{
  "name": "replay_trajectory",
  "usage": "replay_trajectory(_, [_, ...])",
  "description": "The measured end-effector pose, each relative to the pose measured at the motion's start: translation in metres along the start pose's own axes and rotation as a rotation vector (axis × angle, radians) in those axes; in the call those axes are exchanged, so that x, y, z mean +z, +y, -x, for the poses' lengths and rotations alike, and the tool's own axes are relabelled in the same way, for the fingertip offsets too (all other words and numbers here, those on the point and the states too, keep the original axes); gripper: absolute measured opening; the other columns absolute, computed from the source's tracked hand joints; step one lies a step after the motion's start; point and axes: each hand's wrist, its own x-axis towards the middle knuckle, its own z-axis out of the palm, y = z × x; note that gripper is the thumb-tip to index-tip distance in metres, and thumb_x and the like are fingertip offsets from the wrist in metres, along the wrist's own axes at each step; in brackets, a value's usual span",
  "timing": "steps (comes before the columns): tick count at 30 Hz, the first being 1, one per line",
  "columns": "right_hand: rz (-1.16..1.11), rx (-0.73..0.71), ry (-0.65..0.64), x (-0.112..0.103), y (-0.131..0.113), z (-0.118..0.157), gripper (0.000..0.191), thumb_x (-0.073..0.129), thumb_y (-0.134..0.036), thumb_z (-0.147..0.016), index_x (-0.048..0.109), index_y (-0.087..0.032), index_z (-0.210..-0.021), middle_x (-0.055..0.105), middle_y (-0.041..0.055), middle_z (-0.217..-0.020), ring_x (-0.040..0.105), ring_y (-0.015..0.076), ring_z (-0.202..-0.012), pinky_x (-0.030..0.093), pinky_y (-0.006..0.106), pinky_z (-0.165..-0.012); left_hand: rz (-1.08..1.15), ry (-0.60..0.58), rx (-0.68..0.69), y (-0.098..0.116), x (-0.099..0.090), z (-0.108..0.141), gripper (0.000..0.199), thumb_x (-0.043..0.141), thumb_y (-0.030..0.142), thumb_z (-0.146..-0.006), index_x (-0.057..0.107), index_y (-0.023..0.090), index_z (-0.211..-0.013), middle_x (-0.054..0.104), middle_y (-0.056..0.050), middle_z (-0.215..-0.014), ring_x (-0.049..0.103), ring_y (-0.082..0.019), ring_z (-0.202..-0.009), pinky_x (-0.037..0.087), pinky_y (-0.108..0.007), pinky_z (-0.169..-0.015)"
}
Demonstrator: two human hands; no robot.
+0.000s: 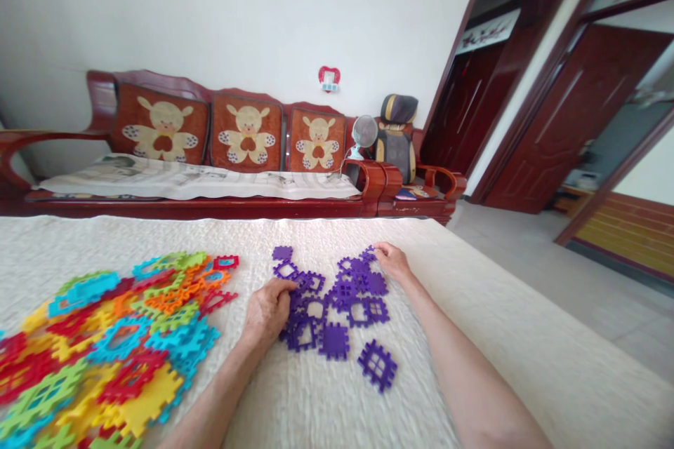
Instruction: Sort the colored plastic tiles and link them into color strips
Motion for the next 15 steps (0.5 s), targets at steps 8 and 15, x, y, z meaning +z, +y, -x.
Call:
replay_trajectory(8, [0.122, -0.076, -0.172, -0.004, -0.008, 0.002, 0.053, 0.061, -0.046, -0.069, 0.058, -0.019, -0.114, 0.063, 0.0079, -0.111, 0.06, 0.0197, -0.099, 0.044, 0.029, -0.087, -0.009, -0.007, -0.008, 0.004, -0.003, 0.0, 0.03, 0.04, 0.017, -0.077, 0.068, 0.02, -0.087, 0.071, 0.0, -0.087, 0.065, -0.013, -0.082, 0.05, -0.023, -0.078])
replay_trajectory(15, [0.235, -0.125, -0.192, -0.006, -0.013, 0.004, 0.038, 0.064, -0.038, -0.066, 0.065, -0.023, -0.101, 0.064, 0.0048, -0.104, 0.058, 0.0203, -0.097, 0.042, 0.029, -0.087, -0.019, -0.019, -0.015, 0.005, -0.005, 0.0, 0.031, 0.039, 0.018, -0.077, 0.068, 0.021, -0.088, 0.07, 0.0, -0.087, 0.065, -0.013, -0.082, 0.05, -0.023, -0.078])
